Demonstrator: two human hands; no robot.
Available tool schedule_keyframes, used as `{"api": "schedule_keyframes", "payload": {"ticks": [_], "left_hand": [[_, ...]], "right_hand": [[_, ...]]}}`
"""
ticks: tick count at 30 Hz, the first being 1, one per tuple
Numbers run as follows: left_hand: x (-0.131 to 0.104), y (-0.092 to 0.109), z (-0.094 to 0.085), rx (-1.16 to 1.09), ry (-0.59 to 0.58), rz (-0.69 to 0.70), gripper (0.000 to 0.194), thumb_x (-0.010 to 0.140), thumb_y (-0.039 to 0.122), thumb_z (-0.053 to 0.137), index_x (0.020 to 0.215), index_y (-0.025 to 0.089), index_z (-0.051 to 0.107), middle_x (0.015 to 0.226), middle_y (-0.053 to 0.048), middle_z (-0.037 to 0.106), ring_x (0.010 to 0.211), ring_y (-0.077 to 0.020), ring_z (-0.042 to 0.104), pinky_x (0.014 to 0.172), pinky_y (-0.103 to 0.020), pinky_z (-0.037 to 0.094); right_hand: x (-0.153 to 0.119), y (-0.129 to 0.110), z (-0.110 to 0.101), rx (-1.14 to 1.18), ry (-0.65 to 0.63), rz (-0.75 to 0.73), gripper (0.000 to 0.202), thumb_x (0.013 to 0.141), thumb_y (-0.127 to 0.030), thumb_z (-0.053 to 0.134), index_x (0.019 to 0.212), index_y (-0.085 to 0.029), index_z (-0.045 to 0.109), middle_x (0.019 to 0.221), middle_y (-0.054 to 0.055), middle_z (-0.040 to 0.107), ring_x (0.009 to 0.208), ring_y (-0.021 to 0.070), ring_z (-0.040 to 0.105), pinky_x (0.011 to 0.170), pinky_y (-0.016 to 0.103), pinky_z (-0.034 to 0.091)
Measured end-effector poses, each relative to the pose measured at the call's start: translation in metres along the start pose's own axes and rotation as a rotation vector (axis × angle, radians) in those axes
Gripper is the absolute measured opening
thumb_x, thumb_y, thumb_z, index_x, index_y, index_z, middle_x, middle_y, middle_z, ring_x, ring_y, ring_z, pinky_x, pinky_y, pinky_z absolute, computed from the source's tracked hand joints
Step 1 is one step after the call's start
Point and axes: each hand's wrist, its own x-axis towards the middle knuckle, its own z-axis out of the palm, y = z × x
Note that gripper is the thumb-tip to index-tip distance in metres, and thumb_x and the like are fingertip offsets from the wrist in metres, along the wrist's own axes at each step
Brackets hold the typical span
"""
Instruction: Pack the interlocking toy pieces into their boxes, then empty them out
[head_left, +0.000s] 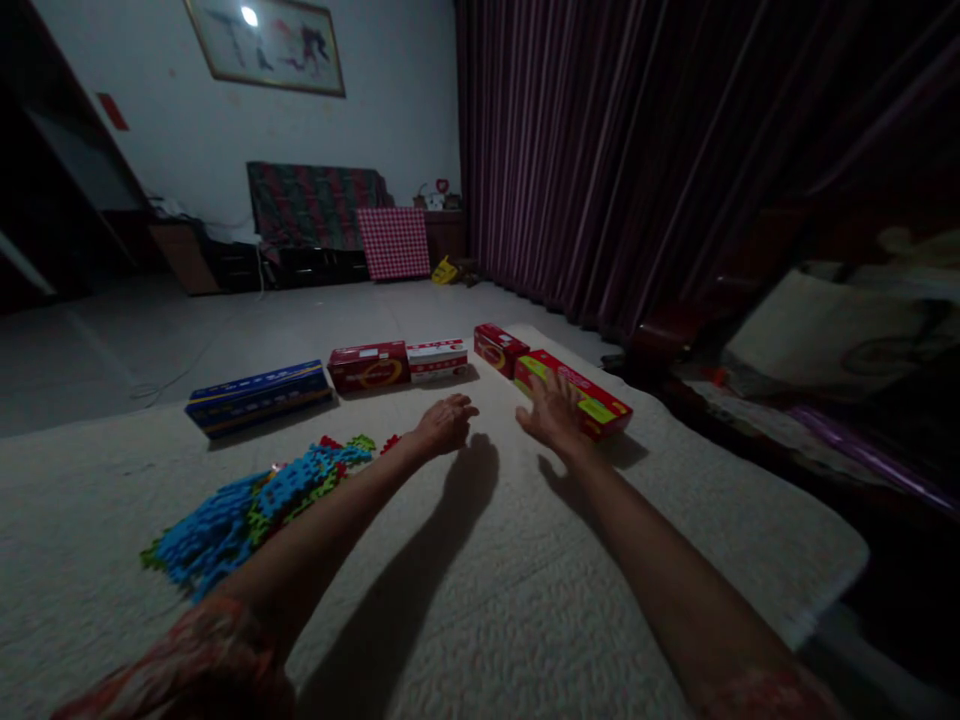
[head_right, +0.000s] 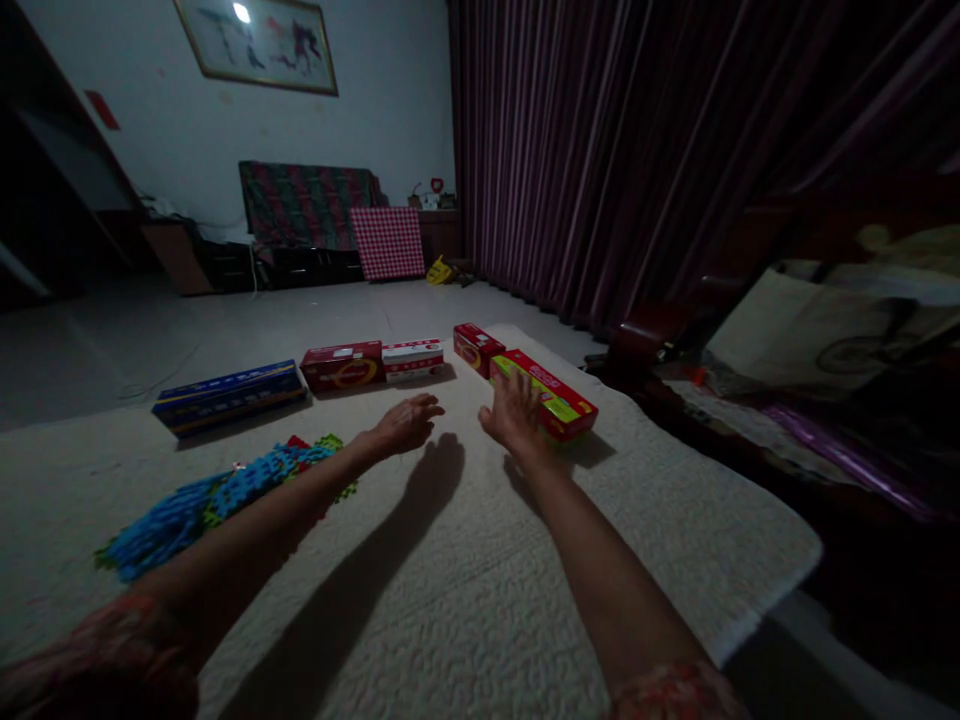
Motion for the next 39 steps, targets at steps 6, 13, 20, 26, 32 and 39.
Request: {"api": "schedule_keyframes", "payload": {"ticks": [6, 13, 20, 26, 32, 39], "left_hand": [[0.026, 0.056, 0.038, -0.194, -0.036, 0.134, 0.039, 0.081, 0.011, 0.059, 0.115, 0.02, 0.075, 0.118, -0.01, 0.074, 0.113, -0.0227, 0.07, 0.101, -0.035, 0.056], [-0.01, 0.051, 0.051, -0.339, 0.021, 0.09, 0.037, 0.076, 0.009, 0.059, 0.107, 0.019, 0.077, 0.108, -0.011, 0.076, 0.096, -0.0233, 0.075, 0.089, -0.035, 0.062], [-0.077, 0.055, 0.022, -0.449, 0.552, -0.161, 0.044, 0.086, 0.016, 0.06, 0.13, 0.02, 0.064, 0.134, -0.016, 0.065, 0.127, -0.0286, 0.062, 0.109, -0.048, 0.051], [-0.149, 0.068, -0.01, -0.457, 0.887, -0.368, 0.037, 0.095, 0.026, 0.055, 0.131, 0.021, 0.06, 0.126, -0.014, 0.067, 0.121, -0.0267, 0.063, 0.107, -0.046, 0.05], [-0.206, 0.068, -0.019, -0.384, 0.971, -0.54, 0.019, 0.091, 0.027, 0.059, 0.107, 0.022, 0.067, 0.092, -0.007, 0.069, 0.084, -0.0222, 0.067, 0.081, -0.038, 0.057], [-0.238, 0.055, -0.013, -0.333, 0.934, -0.557, 0.019, 0.083, 0.022, 0.063, 0.1, 0.023, 0.071, 0.097, -0.007, 0.069, 0.093, -0.0237, 0.068, 0.085, -0.039, 0.058]], "right_hand": [[0.025, 0.081, -0.023, -0.191, -0.302, 0.368, 0.094, 0.073, -0.055, 0.077, 0.15, -0.016, 0.041, 0.156, 0.026, 0.037, 0.144, 0.0476, 0.034, 0.112, 0.064, 0.027], [0.003, 0.093, -0.021, -0.036, -0.23, 0.326, 0.076, 0.076, -0.043, 0.071, 0.144, -0.019, 0.049, 0.134, 0.024, 0.055, 0.125, 0.0436, 0.055, 0.1, 0.058, 0.043], [-0.065, 0.061, -0.046, 0.208, -0.229, -0.033, 0.082, 0.071, -0.04, 0.07, 0.147, -0.018, 0.048, 0.137, 0.021, 0.056, 0.124, 0.0386, 0.057, 0.105, 0.053, 0.046], [-0.111, 0.037, -0.056, 0.419, -0.34, -0.335, 0.077, 0.07, -0.038, 0.07, 0.143, -0.02, 0.054, 0.137, 0.016, 0.058, 0.126, 0.0337, 0.057, 0.109, 0.05, 0.045], [-0.128, 0.004, -0.059, 0.452, -0.431, -0.472, 0.073, 0.068, -0.031, 0.072, 0.139, -0.021, 0.059, 0.139, 0.016, 0.059, 0.127, 0.0344, 0.056, 0.111, 0.053, 0.042], [-0.138, -0.024, -0.045, 0.438, -0.486, -0.575, 0.074, 0.069, -0.032, 0.074, 0.141, -0.017, 0.058, 0.143, 0.018, 0.057, 0.134, 0.0351, 0.051, 0.116, 0.056, 0.036]]}}
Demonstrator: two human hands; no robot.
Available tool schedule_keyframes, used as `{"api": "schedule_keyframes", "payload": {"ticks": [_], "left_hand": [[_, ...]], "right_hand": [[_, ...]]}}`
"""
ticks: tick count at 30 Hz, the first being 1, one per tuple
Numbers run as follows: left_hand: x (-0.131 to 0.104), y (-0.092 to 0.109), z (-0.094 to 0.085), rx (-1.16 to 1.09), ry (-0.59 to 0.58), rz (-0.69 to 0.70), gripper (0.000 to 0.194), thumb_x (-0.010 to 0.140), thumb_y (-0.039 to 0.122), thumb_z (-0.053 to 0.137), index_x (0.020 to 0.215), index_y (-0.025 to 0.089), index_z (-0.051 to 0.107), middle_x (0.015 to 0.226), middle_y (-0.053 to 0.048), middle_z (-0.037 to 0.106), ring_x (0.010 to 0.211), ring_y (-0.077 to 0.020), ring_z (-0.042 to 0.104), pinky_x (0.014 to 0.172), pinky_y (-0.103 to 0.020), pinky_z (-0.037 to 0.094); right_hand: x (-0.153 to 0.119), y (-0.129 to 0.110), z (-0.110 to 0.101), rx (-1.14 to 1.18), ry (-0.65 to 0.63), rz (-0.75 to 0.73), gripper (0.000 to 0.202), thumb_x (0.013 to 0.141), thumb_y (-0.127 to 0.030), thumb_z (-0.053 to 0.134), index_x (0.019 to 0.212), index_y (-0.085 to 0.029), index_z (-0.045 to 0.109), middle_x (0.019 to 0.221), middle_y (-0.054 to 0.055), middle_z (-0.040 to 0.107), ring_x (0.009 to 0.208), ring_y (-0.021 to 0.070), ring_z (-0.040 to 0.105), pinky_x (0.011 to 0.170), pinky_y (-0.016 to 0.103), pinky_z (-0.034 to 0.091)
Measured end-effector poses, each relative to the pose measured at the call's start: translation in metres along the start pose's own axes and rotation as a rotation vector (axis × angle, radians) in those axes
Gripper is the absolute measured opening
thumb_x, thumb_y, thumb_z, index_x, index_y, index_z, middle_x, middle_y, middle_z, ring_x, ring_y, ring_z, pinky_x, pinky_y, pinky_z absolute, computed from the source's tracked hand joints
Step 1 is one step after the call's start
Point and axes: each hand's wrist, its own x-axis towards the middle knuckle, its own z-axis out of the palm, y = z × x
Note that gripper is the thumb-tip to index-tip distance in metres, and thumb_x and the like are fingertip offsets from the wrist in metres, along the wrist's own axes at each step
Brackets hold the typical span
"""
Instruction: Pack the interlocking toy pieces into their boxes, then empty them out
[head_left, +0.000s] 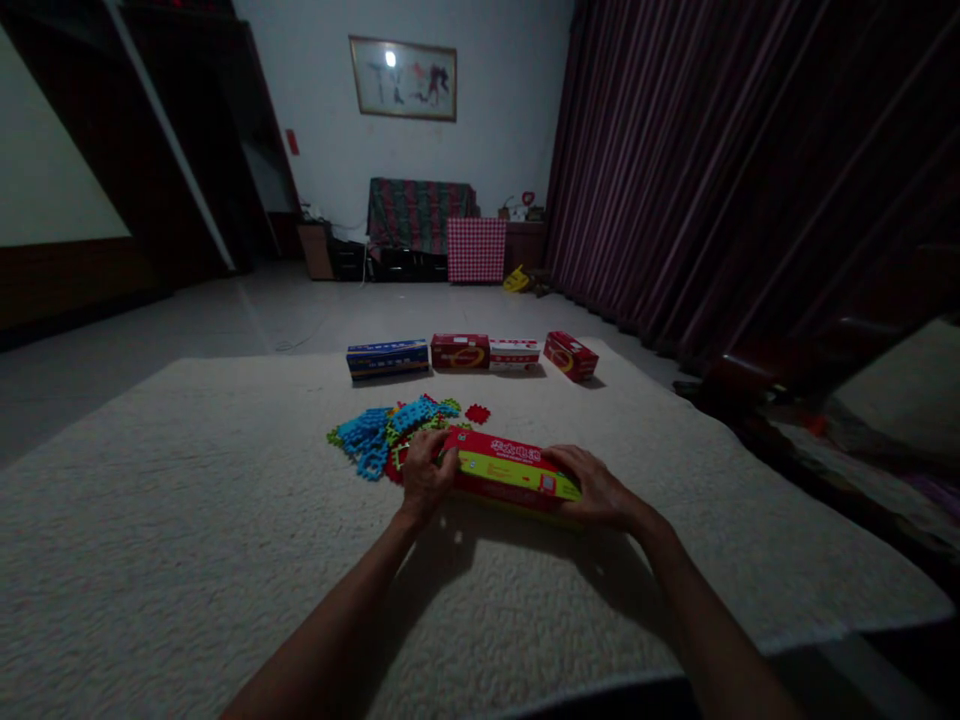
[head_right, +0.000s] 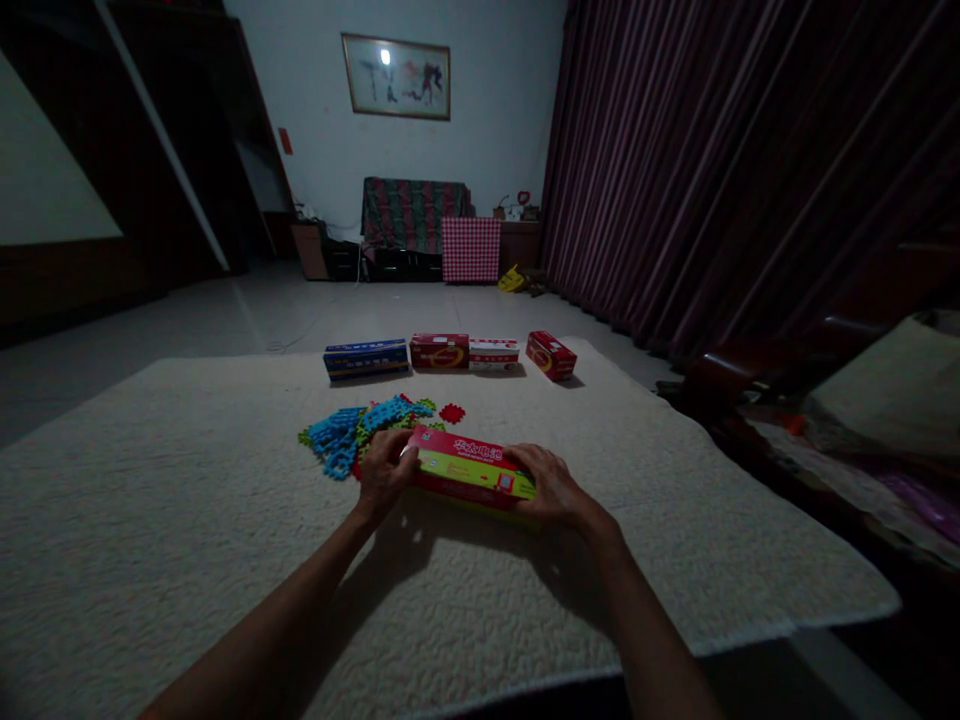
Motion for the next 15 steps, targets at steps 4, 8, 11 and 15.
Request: {"api": "schedule_keyframes", "payload": {"ticks": [4, 8, 11, 15], "left_hand": [[-0.006, -0.015, 0.0, -0.072, -0.088, 0.038, 0.015, 0.084, 0.024, 0.062, 0.094, 0.021, 0.072, 0.111, -0.011, 0.07, 0.108, -0.0267, 0.067, 0.093, -0.043, 0.058], [-0.012, -0.024, 0.004, -0.15, -0.162, 0.024, 0.018, 0.088, 0.027, 0.059, 0.098, 0.021, 0.073, 0.128, -0.013, 0.066, 0.124, -0.0292, 0.062, 0.105, -0.049, 0.053], [-0.015, -0.028, 0.008, -0.182, -0.159, 0.008, 0.02, 0.09, 0.028, 0.057, 0.1, 0.021, 0.072, 0.134, -0.014, 0.064, 0.127, -0.0303, 0.061, 0.107, -0.052, 0.052], [-0.017, -0.028, 0.012, -0.191, -0.131, 0.0, 0.02, 0.09, 0.028, 0.057, 0.101, 0.022, 0.072, 0.134, -0.013, 0.064, 0.126, -0.03, 0.061, 0.108, -0.052, 0.052]], "right_hand": [[0.003, 0.0, 0.001, -0.014, -0.032, 0.049, 0.073, 0.076, -0.04, 0.073, 0.144, -0.019, 0.057, 0.15, 0.019, 0.052, 0.142, 0.0365, 0.043, 0.117, 0.061, 0.032], [0.007, 0.003, -0.002, 0.07, -0.052, 0.082, 0.057, 0.091, -0.05, 0.059, 0.141, -0.021, 0.061, 0.151, 0.016, 0.053, 0.143, 0.0326, 0.045, 0.117, 0.058, 0.035], [0.008, 0.004, -0.004, 0.038, -0.032, 0.078, 0.054, 0.09, -0.048, 0.063, 0.139, -0.024, 0.062, 0.149, 0.015, 0.056, 0.141, 0.0332, 0.047, 0.116, 0.06, 0.037], [0.012, -0.004, -0.007, 0.001, -0.08, 0.086, 0.067, 0.078, -0.045, 0.078, 0.139, -0.025, 0.061, 0.152, 0.015, 0.053, 0.141, 0.0358, 0.047, 0.115, 0.06, 0.037]]}}
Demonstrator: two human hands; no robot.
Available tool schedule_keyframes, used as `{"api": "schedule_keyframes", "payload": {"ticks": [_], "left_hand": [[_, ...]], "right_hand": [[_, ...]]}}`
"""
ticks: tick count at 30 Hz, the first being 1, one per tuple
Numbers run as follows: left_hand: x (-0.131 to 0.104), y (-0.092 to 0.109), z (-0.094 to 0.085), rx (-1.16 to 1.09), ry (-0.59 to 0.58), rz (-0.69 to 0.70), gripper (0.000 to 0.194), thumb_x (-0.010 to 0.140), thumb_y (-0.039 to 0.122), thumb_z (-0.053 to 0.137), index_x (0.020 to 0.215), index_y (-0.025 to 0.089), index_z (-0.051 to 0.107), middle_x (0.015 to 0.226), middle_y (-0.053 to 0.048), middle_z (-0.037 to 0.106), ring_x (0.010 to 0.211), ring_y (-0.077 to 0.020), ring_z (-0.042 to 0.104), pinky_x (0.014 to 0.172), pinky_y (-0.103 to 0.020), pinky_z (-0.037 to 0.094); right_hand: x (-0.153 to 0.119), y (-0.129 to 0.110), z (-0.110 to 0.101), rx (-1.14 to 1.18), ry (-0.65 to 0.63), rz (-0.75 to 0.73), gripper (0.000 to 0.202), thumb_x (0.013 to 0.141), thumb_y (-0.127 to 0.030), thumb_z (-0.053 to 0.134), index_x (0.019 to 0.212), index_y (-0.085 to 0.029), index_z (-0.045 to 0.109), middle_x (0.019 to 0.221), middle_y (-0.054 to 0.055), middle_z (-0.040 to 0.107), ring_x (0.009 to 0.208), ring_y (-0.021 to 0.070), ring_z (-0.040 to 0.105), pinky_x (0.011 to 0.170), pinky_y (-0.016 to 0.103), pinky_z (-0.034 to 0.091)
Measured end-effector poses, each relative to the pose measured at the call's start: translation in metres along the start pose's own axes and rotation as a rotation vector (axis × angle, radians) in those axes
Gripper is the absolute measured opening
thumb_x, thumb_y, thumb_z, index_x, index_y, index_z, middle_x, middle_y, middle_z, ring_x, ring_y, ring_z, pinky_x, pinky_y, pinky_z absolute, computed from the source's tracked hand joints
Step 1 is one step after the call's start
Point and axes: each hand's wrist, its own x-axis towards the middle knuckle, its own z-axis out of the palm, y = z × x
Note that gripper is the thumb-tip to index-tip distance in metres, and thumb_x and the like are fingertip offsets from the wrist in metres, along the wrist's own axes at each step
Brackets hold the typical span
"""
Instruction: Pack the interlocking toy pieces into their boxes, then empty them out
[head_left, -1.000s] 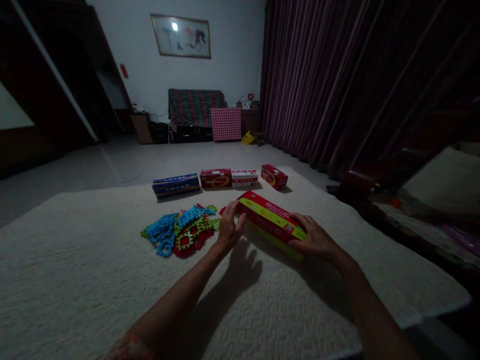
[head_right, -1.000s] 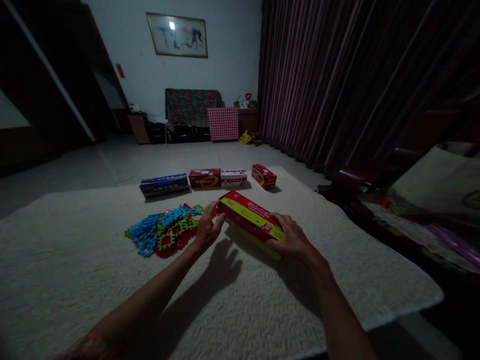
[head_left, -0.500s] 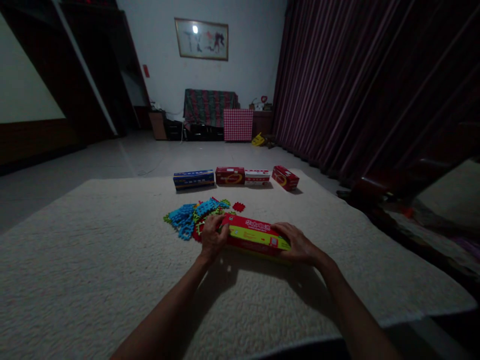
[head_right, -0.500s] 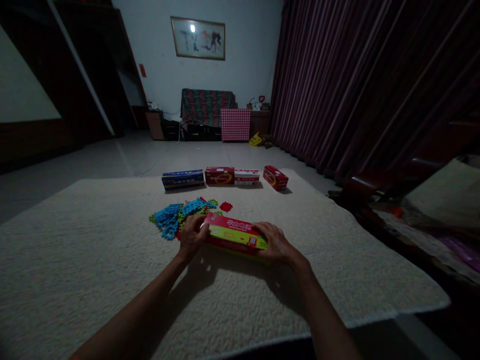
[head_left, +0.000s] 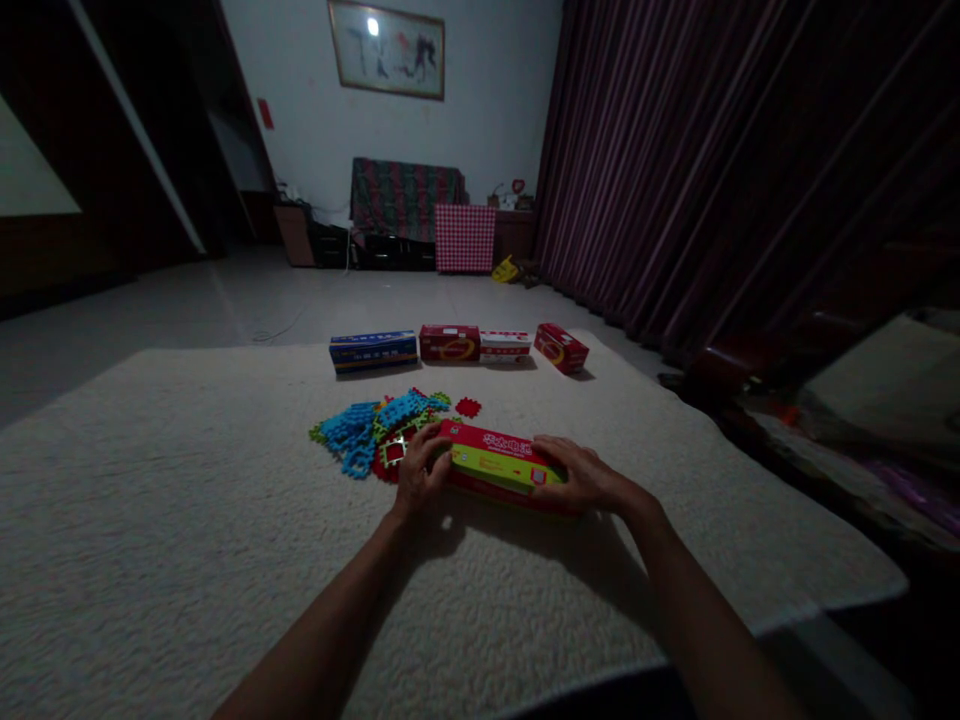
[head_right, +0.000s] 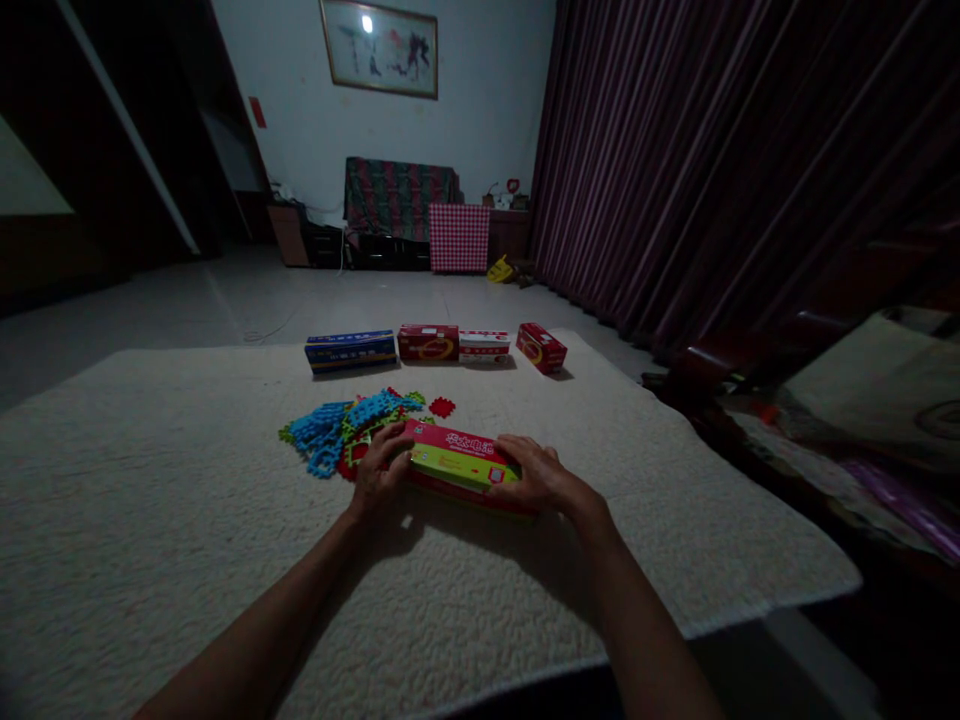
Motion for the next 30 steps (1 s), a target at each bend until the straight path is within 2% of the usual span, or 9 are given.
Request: {"api": "schedule_keyframes", "payload": {"ticks": [3, 7, 10, 13, 17, 21, 27, 30], "left_hand": [[-0.001, 0.002, 0.0, -0.012, 0.01, 0.009, 0.024, 0.091, 0.029, 0.057, 0.107, 0.02, 0.071, 0.134, -0.014, 0.063, 0.128, -0.0303, 0.06, 0.11, -0.051, 0.05], [-0.001, 0.004, -0.002, -0.022, -0.015, -0.01, 0.034, 0.093, 0.03, 0.054, 0.123, 0.021, 0.067, 0.141, -0.014, 0.06, 0.134, -0.0298, 0.056, 0.113, -0.051, 0.047], [-0.002, 0.003, -0.002, -0.03, -0.039, -0.027, 0.042, 0.093, 0.03, 0.053, 0.134, 0.021, 0.061, 0.147, -0.015, 0.057, 0.139, -0.0294, 0.053, 0.116, -0.051, 0.044], [-0.003, 0.001, -0.002, -0.022, -0.034, -0.029, 0.05, 0.093, 0.031, 0.054, 0.141, 0.019, 0.056, 0.15, -0.016, 0.055, 0.142, -0.0304, 0.05, 0.119, -0.052, 0.04], [-0.004, 0.0, -0.002, -0.007, -0.048, -0.027, 0.052, 0.093, 0.033, 0.053, 0.143, 0.02, 0.054, 0.151, -0.015, 0.055, 0.144, -0.0306, 0.048, 0.121, -0.052, 0.038], [-0.004, 0.001, -0.002, -0.012, -0.049, 0.002, 0.051, 0.092, 0.032, 0.052, 0.142, 0.02, 0.056, 0.148, -0.014, 0.057, 0.142, -0.0307, 0.05, 0.12, -0.052, 0.039], [-0.004, -0.003, 0.002, -0.069, -0.043, -0.008, 0.05, 0.093, 0.033, 0.053, 0.142, 0.02, 0.056, 0.149, -0.016, 0.056, 0.139, -0.0317, 0.052, 0.116, -0.053, 0.043], [-0.004, -0.003, 0.002, -0.068, -0.049, 0.0, 0.05, 0.093, 0.032, 0.053, 0.142, 0.02, 0.056, 0.148, -0.016, 0.056, 0.141, -0.032, 0.05, 0.116, -0.053, 0.042]], "right_hand": [[0.006, -0.011, -0.003, -0.036, -0.038, 0.004, 0.072, 0.072, -0.04, 0.082, 0.139, -0.026, 0.06, 0.148, 0.015, 0.057, 0.138, 0.0364, 0.05, 0.114, 0.06, 0.037], [0.011, -0.023, -0.006, -0.079, -0.042, -0.005, 0.063, 0.07, -0.031, 0.08, 0.131, -0.024, 0.064, 0.139, 0.014, 0.061, 0.126, 0.034, 0.057, 0.107, 0.054, 0.045], [0.011, -0.026, -0.009, -0.04, -0.032, -0.032, 0.059, 0.071, -0.029, 0.078, 0.128, -0.022, 0.065, 0.133, 0.014, 0.062, 0.118, 0.0306, 0.061, 0.101, 0.046, 0.05], [0.009, -0.025, -0.01, -0.021, -0.022, -0.08, 0.051, 0.076, -0.03, 0.073, 0.126, -0.023, 0.066, 0.133, 0.012, 0.063, 0.118, 0.0293, 0.061, 0.102, 0.044, 0.05], [0.007, -0.021, -0.004, -0.052, 0.023, -0.11, 0.047, 0.081, -0.028, 0.068, 0.128, -0.024, 0.065, 0.137, 0.012, 0.062, 0.122, 0.0299, 0.06, 0.105, 0.046, 0.047], [0.008, -0.02, 0.002, -0.083, 0.059, -0.095, 0.051, 0.079, -0.023, 0.067, 0.13, -0.024, 0.065, 0.137, 0.012, 0.063, 0.125, 0.0315, 0.059, 0.107, 0.049, 0.046], [0.02, -0.041, 0.001, -0.123, -0.052, -0.1, 0.067, 0.078, -0.031, 0.077, 0.14, -0.023, 0.055, 0.149, 0.015, 0.054, 0.134, 0.0334, 0.052, 0.111, 0.051, 0.041], [0.027, -0.048, 0.005, -0.159, -0.041, -0.124, 0.062, 0.081, -0.031, 0.077, 0.137, -0.021, 0.055, 0.147, 0.017, 0.054, 0.133, 0.033, 0.052, 0.11, 0.051, 0.042]]}}
